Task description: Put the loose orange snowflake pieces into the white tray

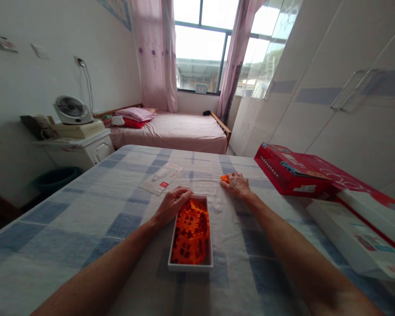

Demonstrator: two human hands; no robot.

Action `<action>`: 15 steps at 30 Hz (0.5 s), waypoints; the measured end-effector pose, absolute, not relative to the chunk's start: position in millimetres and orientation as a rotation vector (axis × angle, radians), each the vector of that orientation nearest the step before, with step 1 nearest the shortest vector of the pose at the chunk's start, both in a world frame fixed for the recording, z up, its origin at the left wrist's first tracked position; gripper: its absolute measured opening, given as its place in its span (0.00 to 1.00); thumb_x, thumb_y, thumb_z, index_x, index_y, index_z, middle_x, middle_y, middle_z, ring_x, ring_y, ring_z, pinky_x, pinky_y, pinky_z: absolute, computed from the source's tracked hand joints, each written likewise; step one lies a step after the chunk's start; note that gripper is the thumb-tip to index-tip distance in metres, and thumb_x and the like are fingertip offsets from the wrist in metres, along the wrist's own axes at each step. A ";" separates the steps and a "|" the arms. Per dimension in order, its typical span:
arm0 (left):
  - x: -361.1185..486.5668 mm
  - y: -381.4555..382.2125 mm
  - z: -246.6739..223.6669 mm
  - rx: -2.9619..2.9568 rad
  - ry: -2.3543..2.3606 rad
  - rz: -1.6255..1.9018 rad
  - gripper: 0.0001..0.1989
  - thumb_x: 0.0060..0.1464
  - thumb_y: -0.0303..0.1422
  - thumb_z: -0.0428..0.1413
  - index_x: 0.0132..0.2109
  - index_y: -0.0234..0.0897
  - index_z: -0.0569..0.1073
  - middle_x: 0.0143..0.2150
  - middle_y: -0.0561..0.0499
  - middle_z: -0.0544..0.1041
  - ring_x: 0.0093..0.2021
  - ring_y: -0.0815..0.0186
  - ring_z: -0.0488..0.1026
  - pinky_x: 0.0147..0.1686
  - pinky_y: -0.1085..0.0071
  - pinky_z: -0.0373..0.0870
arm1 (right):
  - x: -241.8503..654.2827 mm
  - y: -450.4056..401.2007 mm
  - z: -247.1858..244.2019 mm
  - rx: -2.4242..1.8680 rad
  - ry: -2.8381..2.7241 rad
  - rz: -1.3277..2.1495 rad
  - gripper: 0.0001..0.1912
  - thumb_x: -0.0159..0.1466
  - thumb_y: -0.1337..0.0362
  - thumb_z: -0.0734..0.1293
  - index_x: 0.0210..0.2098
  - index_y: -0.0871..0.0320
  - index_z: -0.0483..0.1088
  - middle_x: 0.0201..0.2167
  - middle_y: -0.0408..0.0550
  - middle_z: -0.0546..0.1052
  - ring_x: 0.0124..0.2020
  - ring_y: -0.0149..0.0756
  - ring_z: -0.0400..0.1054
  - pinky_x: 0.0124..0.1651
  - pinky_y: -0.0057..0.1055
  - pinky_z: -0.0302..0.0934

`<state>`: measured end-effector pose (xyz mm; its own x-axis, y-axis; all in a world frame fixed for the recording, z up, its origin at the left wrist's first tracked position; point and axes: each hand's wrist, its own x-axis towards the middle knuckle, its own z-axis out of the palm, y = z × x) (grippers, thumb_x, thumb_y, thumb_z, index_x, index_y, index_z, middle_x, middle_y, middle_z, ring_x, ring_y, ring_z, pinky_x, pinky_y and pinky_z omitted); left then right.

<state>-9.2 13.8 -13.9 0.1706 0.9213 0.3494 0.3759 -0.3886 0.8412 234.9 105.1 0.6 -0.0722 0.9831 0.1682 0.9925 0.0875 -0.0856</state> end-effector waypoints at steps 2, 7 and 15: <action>-9.3 13.5 -14.3 1.860 1.227 1.192 0.16 0.56 0.40 0.47 0.36 0.35 0.75 0.39 0.49 0.76 0.42 0.63 0.71 0.45 0.70 0.65 | 231.9 104.1 -5.0 -1.960 -2.200 -0.090 0.18 0.63 0.57 0.57 0.45 0.62 0.68 0.48 0.61 0.70 0.52 0.46 0.61 0.50 0.40 0.55; -9.7 13.1 -14.8 1.872 1.237 1.202 0.16 0.57 0.40 0.46 0.36 0.35 0.75 0.38 0.50 0.76 0.41 0.63 0.71 0.43 0.70 0.65 | 238.1 97.7 7.7 -1.937 -2.145 -0.024 0.17 0.64 0.65 0.54 0.46 0.66 0.66 0.39 0.62 0.75 0.44 0.43 0.68 0.46 0.36 0.58; -9.8 12.9 -13.5 1.871 1.263 1.163 0.17 0.57 0.39 0.45 0.35 0.34 0.75 0.37 0.50 0.76 0.40 0.64 0.70 0.42 0.70 0.64 | 216.4 11.5 43.9 -1.035 -2.096 1.072 0.18 0.65 0.57 0.54 0.44 0.62 0.68 0.36 0.49 0.76 0.33 0.32 0.70 0.35 0.29 0.64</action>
